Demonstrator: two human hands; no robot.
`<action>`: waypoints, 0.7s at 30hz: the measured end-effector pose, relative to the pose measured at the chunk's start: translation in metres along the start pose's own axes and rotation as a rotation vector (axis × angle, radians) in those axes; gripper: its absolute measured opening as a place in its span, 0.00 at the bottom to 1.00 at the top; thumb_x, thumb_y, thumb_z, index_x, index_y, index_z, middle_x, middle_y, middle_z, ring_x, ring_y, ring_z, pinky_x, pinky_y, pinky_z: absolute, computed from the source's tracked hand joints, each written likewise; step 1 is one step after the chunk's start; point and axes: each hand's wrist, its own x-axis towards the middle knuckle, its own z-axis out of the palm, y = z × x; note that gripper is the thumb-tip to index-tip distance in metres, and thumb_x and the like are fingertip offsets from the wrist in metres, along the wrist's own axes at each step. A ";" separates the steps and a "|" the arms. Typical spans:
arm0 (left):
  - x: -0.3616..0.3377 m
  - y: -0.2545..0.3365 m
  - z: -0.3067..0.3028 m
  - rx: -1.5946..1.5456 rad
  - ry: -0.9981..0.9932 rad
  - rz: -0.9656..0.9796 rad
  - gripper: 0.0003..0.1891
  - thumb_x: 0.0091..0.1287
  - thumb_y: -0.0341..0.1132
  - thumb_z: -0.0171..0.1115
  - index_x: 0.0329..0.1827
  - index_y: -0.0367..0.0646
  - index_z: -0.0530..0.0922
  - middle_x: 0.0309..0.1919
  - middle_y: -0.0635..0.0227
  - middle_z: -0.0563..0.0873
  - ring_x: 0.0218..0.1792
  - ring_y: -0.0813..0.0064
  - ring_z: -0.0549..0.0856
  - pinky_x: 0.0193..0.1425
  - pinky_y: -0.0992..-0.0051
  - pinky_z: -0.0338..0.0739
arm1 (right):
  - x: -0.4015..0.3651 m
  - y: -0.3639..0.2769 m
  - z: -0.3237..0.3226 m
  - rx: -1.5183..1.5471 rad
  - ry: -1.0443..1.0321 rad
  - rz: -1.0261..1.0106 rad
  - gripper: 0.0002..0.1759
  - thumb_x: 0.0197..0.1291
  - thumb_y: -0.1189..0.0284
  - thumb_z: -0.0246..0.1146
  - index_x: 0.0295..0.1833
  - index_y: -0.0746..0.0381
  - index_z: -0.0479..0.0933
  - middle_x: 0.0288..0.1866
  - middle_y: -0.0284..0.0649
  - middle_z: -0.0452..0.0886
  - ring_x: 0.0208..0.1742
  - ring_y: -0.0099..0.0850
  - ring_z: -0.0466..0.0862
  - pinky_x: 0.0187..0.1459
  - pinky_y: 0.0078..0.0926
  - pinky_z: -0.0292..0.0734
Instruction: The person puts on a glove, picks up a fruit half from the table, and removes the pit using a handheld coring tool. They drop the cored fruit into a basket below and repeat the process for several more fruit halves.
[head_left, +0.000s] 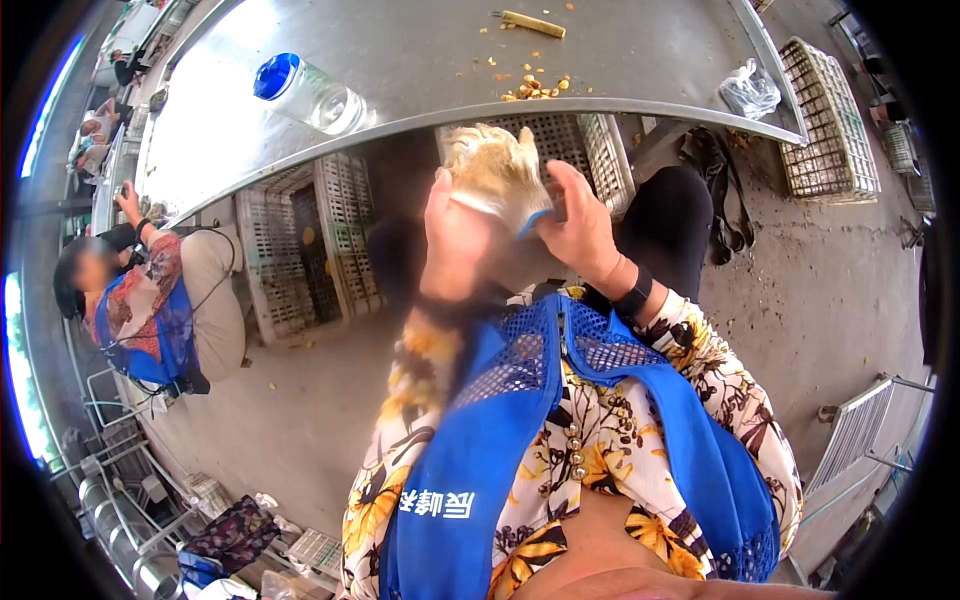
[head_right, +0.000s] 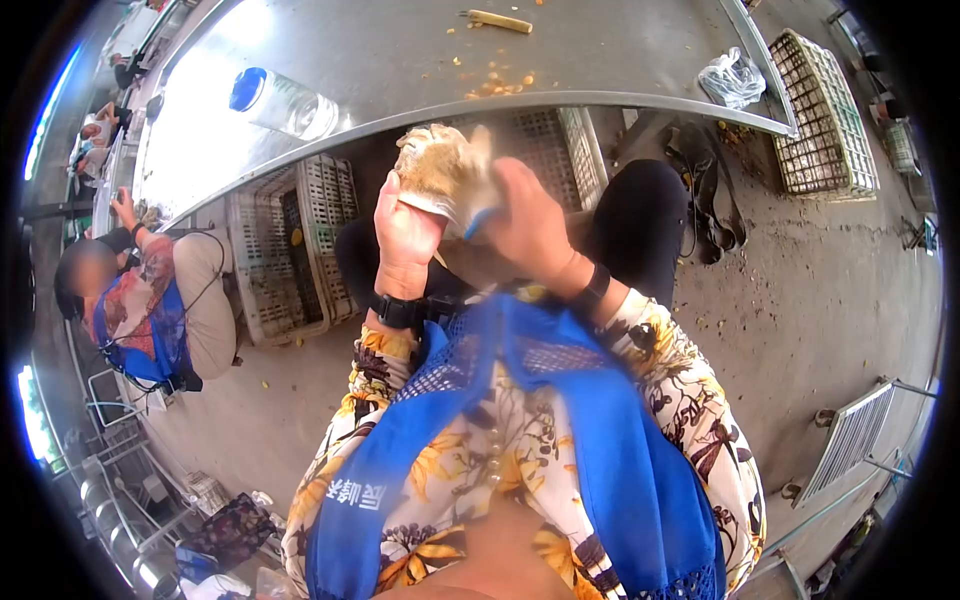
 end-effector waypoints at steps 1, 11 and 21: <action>-0.001 0.000 -0.001 -0.030 0.006 -0.026 0.29 0.69 0.48 0.44 0.66 0.36 0.63 0.63 0.56 0.70 0.64 0.59 0.69 0.69 0.60 0.59 | 0.001 -0.006 -0.003 -0.064 0.038 -0.164 0.30 0.41 0.76 0.62 0.56 0.58 0.68 0.60 0.49 0.69 0.52 0.48 0.76 0.50 0.38 0.73; 0.001 -0.002 -0.023 0.218 0.380 -0.313 0.33 0.70 0.58 0.38 0.61 0.35 0.69 0.58 0.56 0.75 0.58 0.62 0.75 0.64 0.64 0.65 | -0.002 -0.003 0.005 -0.210 -0.113 -0.210 0.13 0.43 0.76 0.61 0.39 0.61 0.77 0.40 0.44 0.79 0.40 0.43 0.79 0.40 0.37 0.76; -0.015 -0.016 -0.048 1.077 0.323 -0.408 0.14 0.68 0.35 0.52 0.53 0.40 0.75 0.40 0.67 0.82 0.39 0.73 0.82 0.41 0.72 0.80 | 0.002 0.014 0.025 -0.133 0.007 0.027 0.17 0.58 0.62 0.60 0.22 0.61 0.75 0.20 0.50 0.76 0.22 0.49 0.77 0.25 0.42 0.72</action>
